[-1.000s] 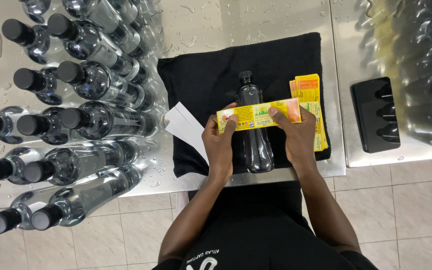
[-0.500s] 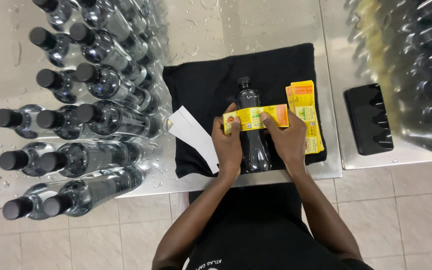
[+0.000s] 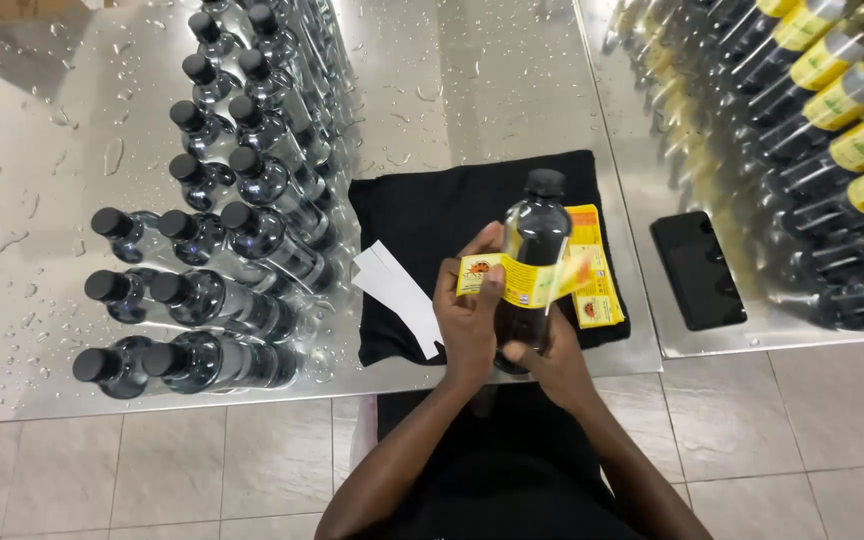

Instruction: The person repeatedly picks up clear plastic bottles and applies yellow labels to them. After labeling, the person places the bottles onto a nearby rack filled with similar labeled bottles. The task is performed on a stainless steel countertop with a black cloth.

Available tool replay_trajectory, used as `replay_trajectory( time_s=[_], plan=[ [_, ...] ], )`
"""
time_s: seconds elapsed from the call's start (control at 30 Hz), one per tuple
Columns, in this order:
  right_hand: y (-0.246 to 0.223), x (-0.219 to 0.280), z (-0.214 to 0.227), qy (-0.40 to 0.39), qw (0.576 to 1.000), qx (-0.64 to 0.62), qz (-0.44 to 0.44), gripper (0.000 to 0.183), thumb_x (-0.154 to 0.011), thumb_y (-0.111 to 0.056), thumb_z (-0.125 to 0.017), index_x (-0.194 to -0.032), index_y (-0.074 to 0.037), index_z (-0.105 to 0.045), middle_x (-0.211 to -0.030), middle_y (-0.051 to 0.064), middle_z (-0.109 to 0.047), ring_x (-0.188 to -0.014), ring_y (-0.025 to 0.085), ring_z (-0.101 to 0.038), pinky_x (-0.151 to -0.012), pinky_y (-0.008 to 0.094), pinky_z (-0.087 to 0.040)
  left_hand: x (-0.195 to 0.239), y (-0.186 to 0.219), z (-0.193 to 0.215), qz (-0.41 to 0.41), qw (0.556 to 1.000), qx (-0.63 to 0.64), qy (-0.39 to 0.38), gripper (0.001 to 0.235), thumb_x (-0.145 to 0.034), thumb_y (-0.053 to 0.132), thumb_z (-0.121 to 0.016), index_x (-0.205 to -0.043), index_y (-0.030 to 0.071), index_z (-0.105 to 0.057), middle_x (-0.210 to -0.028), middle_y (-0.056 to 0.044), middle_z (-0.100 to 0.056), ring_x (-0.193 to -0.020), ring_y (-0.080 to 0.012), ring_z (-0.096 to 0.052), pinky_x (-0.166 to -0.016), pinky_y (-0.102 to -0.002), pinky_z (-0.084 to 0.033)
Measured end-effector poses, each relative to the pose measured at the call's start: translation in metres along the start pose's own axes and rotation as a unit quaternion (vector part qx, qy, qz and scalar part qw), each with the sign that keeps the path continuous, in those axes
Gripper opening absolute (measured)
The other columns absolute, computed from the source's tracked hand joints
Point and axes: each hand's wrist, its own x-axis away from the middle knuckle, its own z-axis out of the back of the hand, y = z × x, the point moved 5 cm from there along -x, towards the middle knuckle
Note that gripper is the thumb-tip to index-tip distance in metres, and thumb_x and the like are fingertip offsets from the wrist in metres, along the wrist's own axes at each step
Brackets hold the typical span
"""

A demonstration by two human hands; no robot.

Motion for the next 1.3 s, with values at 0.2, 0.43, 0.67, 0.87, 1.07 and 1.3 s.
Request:
replay_trajectory(
  time_s=[0.2,0.43,0.67,0.87,1.07,1.3],
  plan=[
    [0.002,0.023,-0.008,0.044,0.995,0.001,0.089,0.082,-0.098,-0.047,-0.076,-0.157,0.001,-0.045,-0.138,0.022,-0.065,-0.132,0.033,-0.063,-0.113,0.059,-0.050,0.016,0.002,-0.004,-0.048,0.993,0.071,-0.085,0.037,-0.106,0.019,-0.074,-0.135,0.005,-0.054,-0.158,-0.022,-0.057,-0.152,-0.0390,-0.053,-0.125,-0.049,-0.042],
    [0.013,0.024,0.006,0.080,0.986,0.040,0.142,0.067,-0.098,-0.042,-0.075,-0.141,0.002,-0.050,-0.126,0.023,-0.071,-0.117,0.035,-0.073,-0.102,0.055,-0.056,0.053,0.035,0.009,-0.256,0.947,-0.191,-0.014,0.033,-0.098,0.008,-0.079,-0.128,0.005,-0.066,-0.125,-0.011,-0.065,-0.127,-0.0335,-0.065,-0.107,-0.044,-0.054],
    [-0.015,0.038,-0.006,0.163,0.953,0.197,0.165,0.065,-0.098,-0.034,-0.077,-0.141,0.006,-0.049,-0.126,0.029,-0.064,-0.122,0.048,-0.065,-0.104,0.063,-0.050,0.059,0.050,-0.015,-0.195,0.958,-0.187,-0.091,0.027,-0.110,0.021,-0.065,-0.128,0.000,-0.067,-0.120,-0.013,-0.064,-0.109,-0.0296,-0.068,-0.098,-0.043,-0.055],
    [-0.022,0.031,-0.006,0.179,0.889,0.328,0.265,0.069,-0.084,-0.038,-0.092,-0.127,0.007,-0.062,-0.109,0.028,-0.068,-0.098,0.052,-0.070,-0.087,0.062,-0.058,0.055,0.030,-0.007,-0.129,0.979,-0.107,-0.115,0.033,-0.118,0.023,-0.042,-0.132,-0.004,-0.056,-0.120,-0.015,-0.055,-0.115,-0.0267,-0.061,-0.102,-0.046,-0.049],
    [-0.003,0.027,-0.013,0.286,0.752,0.460,0.376,0.070,-0.090,-0.039,-0.085,-0.138,0.007,-0.062,-0.123,0.021,-0.067,-0.112,0.040,-0.073,-0.097,0.043,-0.061,0.055,0.014,-0.008,-0.057,0.978,-0.105,-0.170,0.076,-0.113,0.065,-0.022,-0.150,0.004,-0.050,-0.125,-0.015,-0.051,-0.124,-0.0272,-0.054,-0.108,-0.047,-0.044],
    [-0.035,0.038,-0.022,0.231,0.827,0.390,0.333,0.076,-0.084,-0.038,-0.088,-0.139,0.006,-0.061,-0.120,0.023,-0.069,-0.108,0.044,-0.073,-0.094,0.048,-0.061,0.050,-0.006,0.006,0.002,0.981,-0.078,-0.180,0.104,-0.100,0.085,-0.035,-0.164,0.004,-0.039,-0.138,-0.018,-0.053,-0.136,-0.0275,-0.051,-0.116,-0.050,-0.044]
  ],
)
